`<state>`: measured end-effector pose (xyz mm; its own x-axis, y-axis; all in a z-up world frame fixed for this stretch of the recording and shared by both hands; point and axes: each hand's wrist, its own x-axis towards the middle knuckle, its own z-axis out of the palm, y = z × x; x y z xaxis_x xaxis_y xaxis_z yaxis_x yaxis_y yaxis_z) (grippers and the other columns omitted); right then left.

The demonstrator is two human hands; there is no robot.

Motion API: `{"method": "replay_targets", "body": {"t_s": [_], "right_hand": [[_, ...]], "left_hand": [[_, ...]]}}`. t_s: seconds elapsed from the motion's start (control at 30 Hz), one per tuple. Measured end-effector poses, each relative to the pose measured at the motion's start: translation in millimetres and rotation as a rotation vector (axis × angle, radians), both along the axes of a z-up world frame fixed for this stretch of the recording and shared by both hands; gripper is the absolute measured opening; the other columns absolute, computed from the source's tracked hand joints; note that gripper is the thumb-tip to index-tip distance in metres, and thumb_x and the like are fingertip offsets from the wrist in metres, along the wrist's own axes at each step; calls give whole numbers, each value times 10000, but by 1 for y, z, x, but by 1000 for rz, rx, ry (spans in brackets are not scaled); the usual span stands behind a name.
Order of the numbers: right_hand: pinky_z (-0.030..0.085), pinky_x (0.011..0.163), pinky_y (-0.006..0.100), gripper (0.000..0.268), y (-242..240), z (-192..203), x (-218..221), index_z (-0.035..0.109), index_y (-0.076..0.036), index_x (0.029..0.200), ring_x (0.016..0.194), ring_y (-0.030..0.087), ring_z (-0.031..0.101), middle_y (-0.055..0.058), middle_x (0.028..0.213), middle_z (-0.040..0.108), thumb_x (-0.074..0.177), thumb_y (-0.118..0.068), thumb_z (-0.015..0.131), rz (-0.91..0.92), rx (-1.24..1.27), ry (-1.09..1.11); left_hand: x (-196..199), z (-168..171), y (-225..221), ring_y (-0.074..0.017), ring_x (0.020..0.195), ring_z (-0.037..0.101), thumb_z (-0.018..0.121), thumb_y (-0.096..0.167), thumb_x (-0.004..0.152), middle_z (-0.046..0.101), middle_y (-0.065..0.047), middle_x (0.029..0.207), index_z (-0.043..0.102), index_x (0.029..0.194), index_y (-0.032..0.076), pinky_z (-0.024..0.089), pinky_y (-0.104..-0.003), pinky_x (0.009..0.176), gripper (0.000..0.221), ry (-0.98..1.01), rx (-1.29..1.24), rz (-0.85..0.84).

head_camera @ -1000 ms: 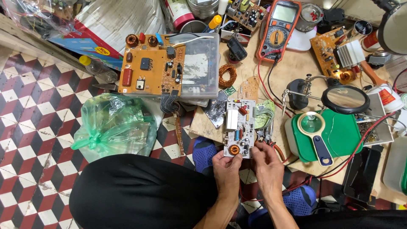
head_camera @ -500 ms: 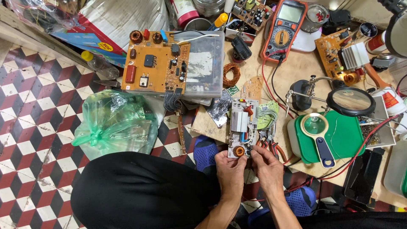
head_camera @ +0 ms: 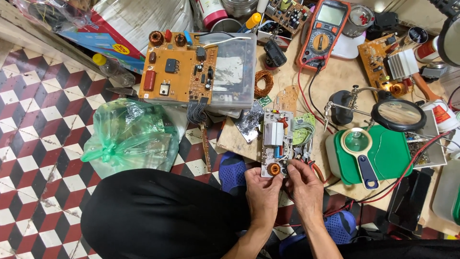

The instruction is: The person is unspooling copper wire from a coil and inspecting electronic circuit boards on a cluttered workbench.

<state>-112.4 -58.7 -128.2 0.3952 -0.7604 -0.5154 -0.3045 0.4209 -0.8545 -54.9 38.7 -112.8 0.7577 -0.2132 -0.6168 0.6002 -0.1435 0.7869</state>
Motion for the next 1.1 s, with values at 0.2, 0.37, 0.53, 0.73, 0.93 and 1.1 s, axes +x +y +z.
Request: {"method": "replay_targets", "body": {"t_s": [0.2,0.37,0.53,0.73,0.93,1.1], "right_hand": [[443,572,260,252,0,1,-1,825,-31,1278,695,142,615,79,816,699,1055,-98,728,19,-2,-18],[494,635,272,269,0,4,0,815,-6,1294,742,165,645,96,932,741,1050,-82,732,18,3,-11],[537,726,293,271,0,9,1,806,28,1292,794,187,662,115,1024,753,1056,-56,704,28,-5,5],[564,756,306,282,0,8,2,785,63,1291,808,204,678,141,1049,756,1045,-42,698,25,4,-18],[567,761,313,277,1,7,0,780,72,1290,814,208,675,146,1051,748,1048,-28,688,26,8,-44],[576,763,320,279,0,6,0,778,74,1292,820,217,683,151,1062,751,1045,-23,690,30,0,-38]], "left_hand": [[2,4,0,-126,830,814,874,127,914,760,-74,1001,557,1277,31,659,-232,725,491,-31,4,-16],[3,7,1,-148,854,833,867,121,923,735,-91,1028,532,1307,20,680,-232,738,520,-26,-31,-19],[3,7,0,-166,853,864,850,72,930,731,-108,1055,522,1300,2,688,-228,738,499,-13,-84,3],[7,14,0,-157,852,861,846,83,934,722,-92,1041,521,1329,13,695,-230,761,516,27,-42,-14],[4,7,1,-158,831,853,851,74,929,708,-97,1030,518,1317,2,688,-234,751,516,-5,-75,10],[4,6,1,-154,840,857,856,88,930,710,-93,1038,516,1320,8,691,-229,753,524,-4,-50,-5]]}}
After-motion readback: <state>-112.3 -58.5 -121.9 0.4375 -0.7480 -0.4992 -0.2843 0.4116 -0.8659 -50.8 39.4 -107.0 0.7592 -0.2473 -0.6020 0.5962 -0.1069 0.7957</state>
